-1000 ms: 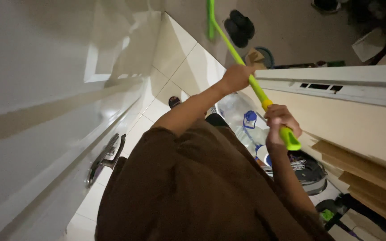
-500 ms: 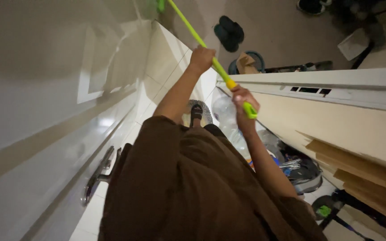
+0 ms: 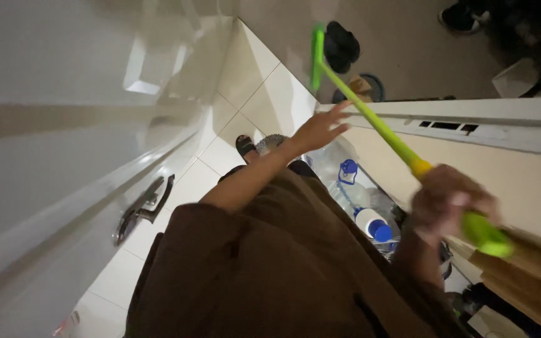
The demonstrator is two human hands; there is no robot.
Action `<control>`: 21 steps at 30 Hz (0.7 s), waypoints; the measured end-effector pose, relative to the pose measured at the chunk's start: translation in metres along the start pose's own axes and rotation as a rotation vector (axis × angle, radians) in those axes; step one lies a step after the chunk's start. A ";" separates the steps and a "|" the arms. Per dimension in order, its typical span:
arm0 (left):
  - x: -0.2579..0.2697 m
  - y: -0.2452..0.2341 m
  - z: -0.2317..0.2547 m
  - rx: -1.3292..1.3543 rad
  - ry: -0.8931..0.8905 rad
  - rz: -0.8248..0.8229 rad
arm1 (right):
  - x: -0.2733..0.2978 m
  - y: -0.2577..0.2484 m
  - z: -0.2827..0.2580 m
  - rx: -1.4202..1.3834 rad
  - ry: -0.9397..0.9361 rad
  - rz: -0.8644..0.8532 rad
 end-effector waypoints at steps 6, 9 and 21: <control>0.269 -0.068 -0.212 -0.111 -0.190 -0.088 | -0.014 0.098 -0.028 -1.143 0.353 0.037; 0.393 -0.167 -0.217 0.312 -1.336 0.620 | 0.014 0.112 -0.057 -1.098 0.382 0.027; 0.479 -0.279 -0.168 0.635 -0.763 1.368 | 0.057 0.142 -0.131 0.210 0.864 -0.955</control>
Point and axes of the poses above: each hand's wrist, its own x-axis away from the middle knuckle, its own y-axis out of the palm, z = x × y, the point moved 5 cm from there along -x, towards the middle knuckle, and after that the axes turned 4 degrees about z, right-handed, at the moved point
